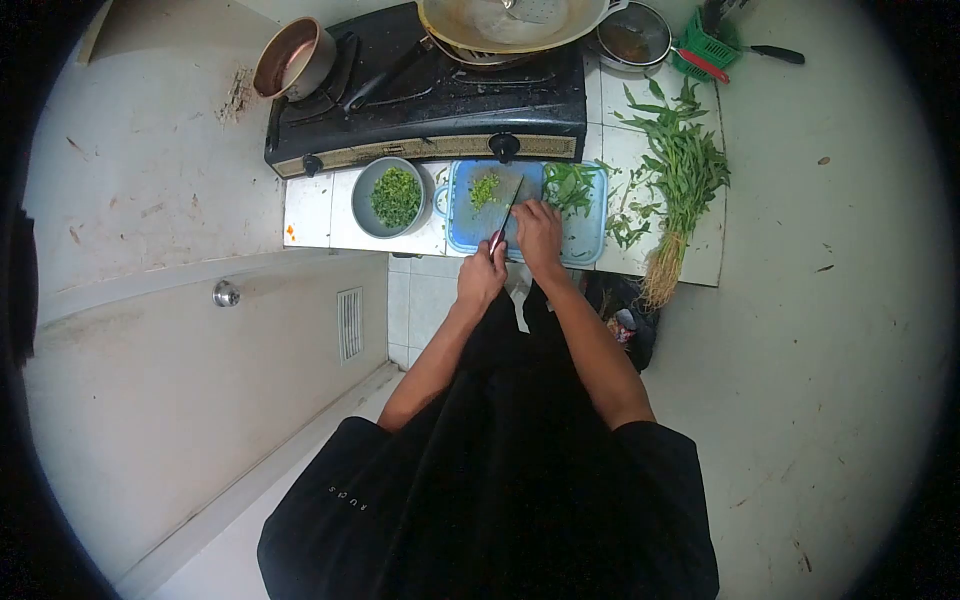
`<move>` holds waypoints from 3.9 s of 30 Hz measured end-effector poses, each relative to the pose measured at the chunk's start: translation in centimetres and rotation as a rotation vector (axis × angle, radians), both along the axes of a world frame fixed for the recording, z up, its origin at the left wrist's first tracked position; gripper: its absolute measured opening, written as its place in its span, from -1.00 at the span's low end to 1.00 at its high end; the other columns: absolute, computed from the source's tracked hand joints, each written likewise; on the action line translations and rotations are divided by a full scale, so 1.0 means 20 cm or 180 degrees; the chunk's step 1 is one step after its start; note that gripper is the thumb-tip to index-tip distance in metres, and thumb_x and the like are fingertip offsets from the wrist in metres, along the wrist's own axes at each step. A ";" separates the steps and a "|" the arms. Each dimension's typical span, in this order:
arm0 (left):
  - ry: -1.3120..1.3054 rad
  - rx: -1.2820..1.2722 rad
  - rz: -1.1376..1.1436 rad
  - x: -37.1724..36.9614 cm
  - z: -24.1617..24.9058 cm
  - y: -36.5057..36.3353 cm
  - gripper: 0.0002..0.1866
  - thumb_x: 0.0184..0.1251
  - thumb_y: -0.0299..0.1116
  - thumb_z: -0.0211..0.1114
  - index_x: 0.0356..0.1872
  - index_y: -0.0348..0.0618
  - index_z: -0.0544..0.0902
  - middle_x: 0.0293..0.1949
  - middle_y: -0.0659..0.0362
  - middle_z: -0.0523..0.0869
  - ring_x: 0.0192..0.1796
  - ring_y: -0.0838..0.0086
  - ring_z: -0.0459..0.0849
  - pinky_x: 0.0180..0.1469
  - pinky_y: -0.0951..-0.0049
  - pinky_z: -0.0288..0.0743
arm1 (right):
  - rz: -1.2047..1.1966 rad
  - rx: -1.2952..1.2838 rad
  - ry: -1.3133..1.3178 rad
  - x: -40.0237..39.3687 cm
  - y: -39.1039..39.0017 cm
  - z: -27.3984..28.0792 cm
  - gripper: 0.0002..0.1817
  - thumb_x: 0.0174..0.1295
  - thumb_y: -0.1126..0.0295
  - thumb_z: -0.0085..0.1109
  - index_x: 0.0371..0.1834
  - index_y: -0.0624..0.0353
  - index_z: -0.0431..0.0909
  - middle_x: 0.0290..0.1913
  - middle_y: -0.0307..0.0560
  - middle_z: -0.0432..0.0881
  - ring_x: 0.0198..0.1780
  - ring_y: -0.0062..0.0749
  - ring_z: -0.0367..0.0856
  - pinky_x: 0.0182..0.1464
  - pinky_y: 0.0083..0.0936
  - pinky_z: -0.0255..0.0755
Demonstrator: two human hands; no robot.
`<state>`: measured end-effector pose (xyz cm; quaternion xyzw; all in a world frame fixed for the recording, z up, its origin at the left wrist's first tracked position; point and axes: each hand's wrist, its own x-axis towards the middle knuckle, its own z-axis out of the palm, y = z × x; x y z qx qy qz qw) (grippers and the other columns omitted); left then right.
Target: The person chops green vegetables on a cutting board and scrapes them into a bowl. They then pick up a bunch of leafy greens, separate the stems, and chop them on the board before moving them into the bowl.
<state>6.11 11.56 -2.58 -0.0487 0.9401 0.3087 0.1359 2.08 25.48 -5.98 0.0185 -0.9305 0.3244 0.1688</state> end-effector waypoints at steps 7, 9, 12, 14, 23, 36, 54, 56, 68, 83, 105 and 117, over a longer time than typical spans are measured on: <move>-0.0153 -0.0079 0.0152 0.12 0.04 -0.07 -0.52 0.55 -0.01 0.10 -0.17 -0.35 0.62 -0.41 -0.40 0.69 -0.26 -0.36 0.70 -0.18 -0.25 0.56 | -0.0079 -0.0062 -0.0050 0.02 -0.01 0.02 -0.86 0.24 0.45 0.22 -0.18 0.05 0.74 -0.21 -0.20 0.65 -0.06 -0.20 0.60 0.00 -0.21 0.36; -0.0141 -0.0037 0.0168 0.07 0.04 -0.06 -0.52 0.56 0.00 0.08 -0.16 -0.32 0.61 -0.41 -0.38 0.70 -0.26 -0.36 0.70 -0.16 -0.26 0.56 | -0.0117 -0.0041 -0.0043 0.04 -0.01 0.02 -0.85 0.24 0.46 0.22 -0.18 0.06 0.74 -0.21 -0.19 0.65 -0.06 -0.20 0.60 0.01 -0.21 0.36; -0.0161 0.0142 0.0174 0.01 0.06 -0.06 -0.52 0.57 0.00 0.07 -0.13 -0.32 0.63 -0.39 -0.37 0.70 -0.22 -0.35 0.70 -0.13 -0.24 0.56 | -0.0133 -0.0089 -0.0006 0.02 0.00 0.02 -0.85 0.24 0.49 0.21 -0.19 0.08 0.74 -0.21 -0.17 0.65 -0.05 -0.18 0.61 0.01 -0.20 0.37; -0.0126 0.0219 0.0109 0.02 0.06 -0.08 -0.52 0.57 0.01 0.08 -0.12 -0.32 0.63 -0.38 -0.37 0.70 -0.22 -0.34 0.70 -0.12 -0.24 0.55 | -0.0033 -0.0259 -0.0052 0.02 0.00 0.02 -0.84 0.22 0.51 0.21 -0.19 0.11 0.74 -0.21 -0.14 0.65 -0.05 -0.16 0.61 0.01 -0.19 0.38; -0.0197 0.0279 0.0016 0.10 0.07 -0.06 -0.56 0.57 -0.05 0.11 -0.17 -0.34 0.61 -0.41 -0.39 0.68 -0.23 -0.36 0.68 -0.18 -0.25 0.52 | 0.0003 -0.0401 0.0022 0.01 0.01 0.02 -0.87 0.19 0.56 0.21 -0.24 0.18 0.71 -0.24 -0.06 0.64 -0.12 -0.05 0.62 -0.03 -0.15 0.45; -0.0059 0.0009 0.0044 0.01 0.00 0.03 -0.56 0.57 -0.05 0.10 -0.15 -0.34 0.60 -0.43 -0.37 0.69 -0.29 -0.34 0.70 -0.21 -0.23 0.57 | 0.0010 -0.0417 -0.0041 0.00 0.00 0.02 -0.87 0.18 0.59 0.21 -0.24 0.22 0.70 -0.22 -0.03 0.66 -0.12 0.00 0.61 -0.01 -0.15 0.46; -0.0109 0.0310 0.0056 0.05 0.04 -0.06 -0.56 0.56 -0.06 0.13 -0.13 -0.34 0.62 -0.43 -0.38 0.68 -0.27 -0.35 0.68 -0.22 -0.20 0.53 | -0.0050 -0.0510 0.0028 0.03 0.01 0.01 -0.87 0.21 0.53 0.30 -0.18 0.18 0.74 -0.17 -0.04 0.69 -0.11 -0.03 0.66 0.00 -0.20 0.48; -0.0177 0.0336 0.0074 0.05 0.07 -0.05 -0.57 0.55 -0.06 0.14 -0.14 -0.34 0.61 -0.42 -0.38 0.68 -0.27 -0.36 0.67 -0.22 -0.21 0.53 | -0.0014 -0.0532 0.0068 0.03 0.01 0.03 -0.87 0.20 0.55 0.25 -0.21 0.19 0.71 -0.22 -0.08 0.65 -0.14 -0.04 0.64 -0.04 -0.15 0.44; -0.0357 0.0271 0.0073 0.08 0.04 -0.03 -0.55 0.53 -0.02 0.13 -0.09 -0.32 0.61 -0.38 -0.38 0.70 -0.23 -0.37 0.69 -0.13 -0.25 0.58 | 0.0088 -0.0457 -0.0134 0.04 0.03 0.04 -0.87 0.23 0.60 0.23 -0.19 0.25 0.70 -0.18 0.02 0.65 -0.12 0.04 0.64 -0.01 -0.14 0.51; 0.0060 0.0046 0.0019 0.01 0.02 0.06 -0.57 0.54 -0.07 0.15 -0.16 -0.35 0.59 -0.45 -0.38 0.68 -0.32 -0.34 0.70 -0.26 -0.24 0.56 | 0.0077 -0.0467 -0.0026 0.02 0.03 0.03 -0.89 0.16 0.60 0.23 -0.26 0.25 0.68 -0.26 -0.02 0.63 -0.15 -0.01 0.64 -0.03 -0.15 0.46; -0.0079 -0.0060 0.0193 -0.05 0.04 -0.06 -0.51 0.55 0.01 0.10 -0.20 -0.35 0.62 -0.43 -0.36 0.71 -0.29 -0.33 0.72 -0.19 -0.20 0.60 | 0.0105 -0.0227 -0.0128 -0.02 0.02 0.03 -0.76 0.18 0.57 0.26 -0.11 0.08 0.77 -0.17 -0.16 0.67 -0.07 -0.19 0.62 -0.03 -0.24 0.36; -0.0137 0.0180 0.0128 0.07 0.07 -0.02 -0.53 0.56 -0.01 0.11 -0.17 -0.34 0.60 -0.45 -0.36 0.69 -0.29 -0.32 0.70 -0.19 -0.22 0.56 | 0.0006 -0.0330 -0.0012 -0.02 0.02 0.00 -0.82 0.15 0.59 0.27 -0.21 0.13 0.75 -0.20 -0.14 0.67 -0.07 -0.14 0.62 -0.02 -0.21 0.37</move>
